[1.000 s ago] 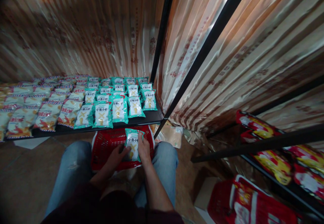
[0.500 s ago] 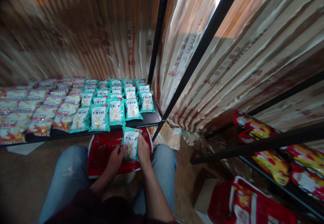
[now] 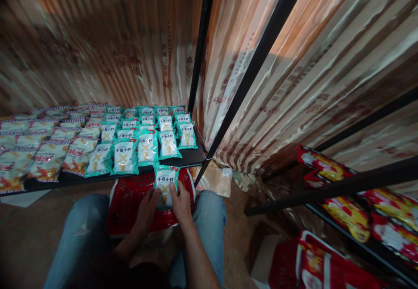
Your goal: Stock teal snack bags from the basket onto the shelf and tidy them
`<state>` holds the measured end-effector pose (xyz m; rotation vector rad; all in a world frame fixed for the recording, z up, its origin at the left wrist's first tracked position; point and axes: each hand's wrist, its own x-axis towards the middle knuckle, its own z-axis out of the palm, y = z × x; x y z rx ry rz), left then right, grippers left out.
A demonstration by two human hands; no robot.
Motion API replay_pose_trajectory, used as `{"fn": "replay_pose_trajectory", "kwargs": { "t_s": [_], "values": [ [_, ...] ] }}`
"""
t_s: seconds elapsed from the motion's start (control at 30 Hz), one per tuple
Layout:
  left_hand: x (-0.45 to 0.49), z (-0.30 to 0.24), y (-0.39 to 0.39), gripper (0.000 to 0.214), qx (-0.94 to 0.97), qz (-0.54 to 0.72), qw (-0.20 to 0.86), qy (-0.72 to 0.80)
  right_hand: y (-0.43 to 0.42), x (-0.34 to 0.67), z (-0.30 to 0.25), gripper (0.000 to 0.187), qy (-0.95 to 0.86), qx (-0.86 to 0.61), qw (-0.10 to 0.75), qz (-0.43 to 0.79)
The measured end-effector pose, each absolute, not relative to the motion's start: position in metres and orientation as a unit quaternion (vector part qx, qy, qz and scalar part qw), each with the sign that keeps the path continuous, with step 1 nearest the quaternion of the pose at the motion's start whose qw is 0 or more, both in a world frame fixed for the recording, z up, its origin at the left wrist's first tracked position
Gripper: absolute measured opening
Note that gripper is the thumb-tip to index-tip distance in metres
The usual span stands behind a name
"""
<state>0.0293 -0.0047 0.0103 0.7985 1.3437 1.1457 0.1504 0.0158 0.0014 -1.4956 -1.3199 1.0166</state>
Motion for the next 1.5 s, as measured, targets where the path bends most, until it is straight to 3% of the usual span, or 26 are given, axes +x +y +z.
{"fn": "replay_pose_trajectory", "kwargs": {
  "t_s": [0.17, 0.6, 0.83, 1.0, 1.33, 1.5],
  "values": [
    [0.031, 0.011, -0.004, 0.045, 0.334, 0.492, 0.571, 0.566, 0.014, 0.153, -0.002, 0.047, -0.519, -0.622, 0.433, 0.395],
    [0.036, 0.016, 0.003, 0.049, 0.372, 0.512, 0.502, 0.589, 0.019, 0.156, -0.003, 0.046, -0.434, -0.554, 0.52, 0.484],
    [0.041, 0.009, 0.012, 0.044, 0.391, 0.556, 0.432, 0.593, 0.017, 0.158, 0.005, 0.048, -0.367, -0.511, 0.597, 0.498],
    [0.04, 0.009, 0.012, 0.029, 0.441, 0.559, 0.383, 0.588, 0.019, 0.157, 0.002, 0.045, -0.367, -0.505, 0.589, 0.513],
    [0.038, 0.034, -0.002, 0.031, 0.315, 0.538, 0.552, 0.554, 0.018, 0.158, 0.01, 0.027, -0.445, -0.498, 0.586, 0.458],
    [0.041, 0.031, -0.001, 0.048, 0.276, 0.553, 0.607, 0.5, 0.017, 0.159, 0.005, 0.027, -0.461, -0.494, 0.577, 0.458]
  ]
}}
